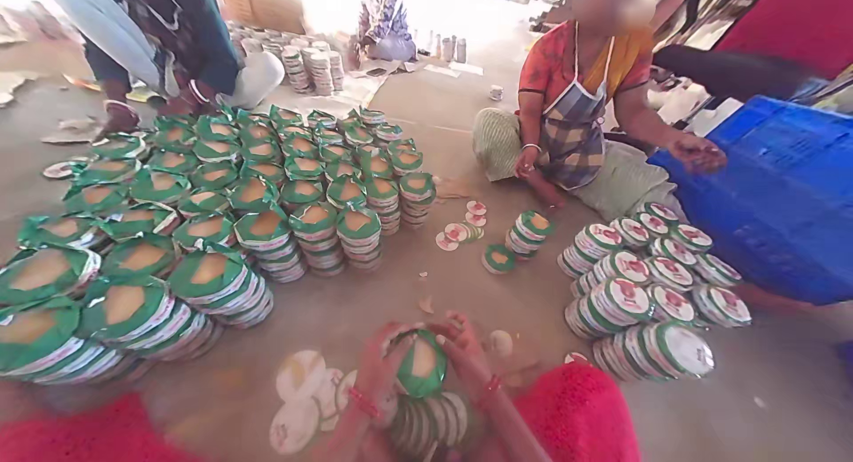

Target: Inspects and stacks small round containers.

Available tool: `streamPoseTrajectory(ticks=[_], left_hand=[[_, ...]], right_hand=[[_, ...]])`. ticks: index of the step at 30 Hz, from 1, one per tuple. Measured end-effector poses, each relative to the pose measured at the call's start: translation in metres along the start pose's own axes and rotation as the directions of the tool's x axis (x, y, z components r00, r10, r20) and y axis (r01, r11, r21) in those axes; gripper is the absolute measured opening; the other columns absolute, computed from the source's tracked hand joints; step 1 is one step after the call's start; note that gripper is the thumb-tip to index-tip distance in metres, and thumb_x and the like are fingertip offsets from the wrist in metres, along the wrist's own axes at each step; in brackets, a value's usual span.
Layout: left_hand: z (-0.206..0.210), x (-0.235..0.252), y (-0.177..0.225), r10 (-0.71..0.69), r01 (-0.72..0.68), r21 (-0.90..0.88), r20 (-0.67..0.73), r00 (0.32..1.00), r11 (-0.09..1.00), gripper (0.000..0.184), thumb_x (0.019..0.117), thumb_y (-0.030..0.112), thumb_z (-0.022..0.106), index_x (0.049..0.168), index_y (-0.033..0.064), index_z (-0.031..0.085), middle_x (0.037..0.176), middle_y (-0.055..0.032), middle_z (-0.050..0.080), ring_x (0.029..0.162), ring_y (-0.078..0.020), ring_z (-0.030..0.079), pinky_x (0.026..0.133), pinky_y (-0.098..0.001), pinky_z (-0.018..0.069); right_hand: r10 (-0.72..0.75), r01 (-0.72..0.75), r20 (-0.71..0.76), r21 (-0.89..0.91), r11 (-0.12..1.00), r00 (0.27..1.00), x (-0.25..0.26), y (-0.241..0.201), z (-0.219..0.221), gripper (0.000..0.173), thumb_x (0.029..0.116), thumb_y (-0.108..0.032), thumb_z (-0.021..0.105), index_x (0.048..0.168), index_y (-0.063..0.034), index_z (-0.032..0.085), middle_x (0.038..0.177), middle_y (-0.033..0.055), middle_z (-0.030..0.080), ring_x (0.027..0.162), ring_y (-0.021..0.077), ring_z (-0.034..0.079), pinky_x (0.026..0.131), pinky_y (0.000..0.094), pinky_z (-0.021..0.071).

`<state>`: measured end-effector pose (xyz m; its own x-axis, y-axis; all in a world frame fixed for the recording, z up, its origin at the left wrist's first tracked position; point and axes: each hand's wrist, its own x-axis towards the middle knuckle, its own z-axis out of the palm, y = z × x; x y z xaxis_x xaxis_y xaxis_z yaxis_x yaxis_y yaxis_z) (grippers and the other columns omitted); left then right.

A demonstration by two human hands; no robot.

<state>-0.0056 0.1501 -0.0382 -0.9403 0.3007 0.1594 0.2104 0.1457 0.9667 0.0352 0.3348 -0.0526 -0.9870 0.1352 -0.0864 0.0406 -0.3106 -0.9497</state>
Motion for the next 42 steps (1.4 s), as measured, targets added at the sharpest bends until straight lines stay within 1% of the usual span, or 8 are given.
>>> streamPoseTrajectory(ticks=[7, 14, 16, 19, 23, 27, 36, 42], left_hand=[[0.02, -0.001, 0.021, 0.068, -0.059, 0.087, -0.106, 0.992, 0.994, 0.022, 0.095, 0.009, 0.06, 0.107, 0.0088, 0.079, 0.107, -0.0043, 0.075, 0.105, -0.0134, 0.068, 0.095, -0.0332, 0.0551], [0.011, 0.007, 0.0, 0.147, -0.143, 0.07, -0.048, 0.988, 0.987, 0.019, 0.0934, 0.007, 0.063, 0.104, 0.0068, 0.078, 0.107, -0.0045, 0.075, 0.107, -0.0139, 0.066, 0.099, -0.032, 0.0519], [0.008, 0.007, -0.002, 0.326, -0.291, 0.294, -0.076, 0.942, 0.91, 0.017, 0.0892, 0.01, 0.065, 0.095, 0.0086, 0.08, 0.1, -0.007, 0.075, 0.103, -0.0245, 0.067, 0.097, -0.0421, 0.0513], [0.01, 0.002, 0.003, 0.542, -0.434, 0.585, -0.011, 0.84, 0.685, 0.02, 0.093, 0.012, 0.06, 0.088, 0.0096, 0.08, 0.084, -0.0076, 0.072, 0.084, -0.0265, 0.069, 0.078, -0.0401, 0.058], [0.017, -0.021, 0.022, 0.502, -0.421, 0.745, 0.135, 0.854, 0.517, 0.031, 0.0977, 0.015, 0.051, 0.106, 0.0052, 0.078, 0.101, -0.0111, 0.075, 0.091, -0.0298, 0.072, 0.076, -0.0439, 0.0591], [0.01, -0.05, 0.012, 0.404, -0.378, 0.78, 0.176, 0.898, 0.5, 0.075, 0.0901, 0.068, 0.053, 0.134, 0.0091, 0.067, 0.133, -0.0088, 0.067, 0.118, -0.0295, 0.065, 0.096, -0.0477, 0.0541], [0.012, -0.053, -0.006, 0.469, -0.424, 0.709, 0.147, 0.871, 0.564, 0.072, 0.086, 0.063, 0.066, 0.135, 0.0099, 0.067, 0.135, -0.0086, 0.067, 0.127, -0.0285, 0.062, 0.102, -0.0417, 0.0538], [0.013, -0.052, -0.01, 0.52, -0.431, 0.716, 0.11, 0.847, 0.55, 0.07, 0.0836, 0.065, 0.067, 0.13, 0.0131, 0.071, 0.13, -0.0078, 0.069, 0.126, -0.0269, 0.062, 0.1, -0.0372, 0.0549]], right_hand=[[-0.062, 0.068, -0.069, 0.092, 0.993, 0.996, -0.006, -0.002, 0.009, 0.045, 0.0965, 0.002, 0.049, 0.139, -0.0003, 0.035, 0.108, 0.0077, 0.074, 0.096, 0.0142, 0.073, 0.088, 0.0329, 0.0593], [-0.124, 0.127, -0.134, 0.014, 0.992, 0.983, -0.012, -0.006, 0.017, 0.055, 0.0913, 0.007, 0.056, 0.144, 0.0059, 0.038, 0.11, 0.0127, 0.076, 0.099, 0.0185, 0.075, 0.088, 0.034, 0.0609], [-0.191, 0.182, -0.138, -0.075, 0.981, 0.972, -0.014, -0.006, 0.021, 0.058, 0.0886, 0.007, 0.06, 0.142, 0.009, 0.039, 0.109, 0.0145, 0.076, 0.098, 0.0204, 0.075, 0.088, 0.0355, 0.0614], [-0.271, 0.24, -0.153, -0.19, 0.952, 0.951, -0.017, -0.006, 0.024, 0.054, 0.087, 0.007, 0.064, 0.138, 0.0101, 0.045, 0.106, 0.0132, 0.077, 0.096, 0.0192, 0.075, 0.087, 0.0347, 0.0617], [-0.32, 0.266, -0.139, -0.307, 0.914, 0.937, -0.018, -0.006, 0.017, 0.046, 0.0865, 0.003, 0.067, 0.13, 0.0111, 0.054, 0.107, 0.0131, 0.076, 0.097, 0.0176, 0.074, 0.089, 0.0332, 0.0606], [-0.292, 0.253, 0.001, -0.502, 0.827, 0.956, -0.014, -0.015, 0.004, 0.034, 0.0874, -0.01, 0.074, 0.119, 0.0024, 0.069, 0.123, 0.0147, 0.07, 0.116, 0.0192, 0.066, 0.1, 0.035, 0.0546], [-0.347, 0.581, 0.47, -0.584, 0.567, 0.811, 0.009, -0.028, -0.018, 0.049, 0.1048, -0.05, 0.044, 0.117, -0.0167, 0.077, 0.144, 0.0133, 0.06, 0.144, 0.0354, 0.042, 0.121, 0.0564, 0.0273], [-0.271, 0.657, 0.599, -0.682, 0.322, 0.754, 0.011, -0.035, -0.025, 0.057, 0.102, -0.061, 0.037, 0.12, -0.022, 0.074, 0.137, 0.0092, 0.065, 0.142, 0.0405, 0.045, 0.115, 0.0596, 0.0357]])
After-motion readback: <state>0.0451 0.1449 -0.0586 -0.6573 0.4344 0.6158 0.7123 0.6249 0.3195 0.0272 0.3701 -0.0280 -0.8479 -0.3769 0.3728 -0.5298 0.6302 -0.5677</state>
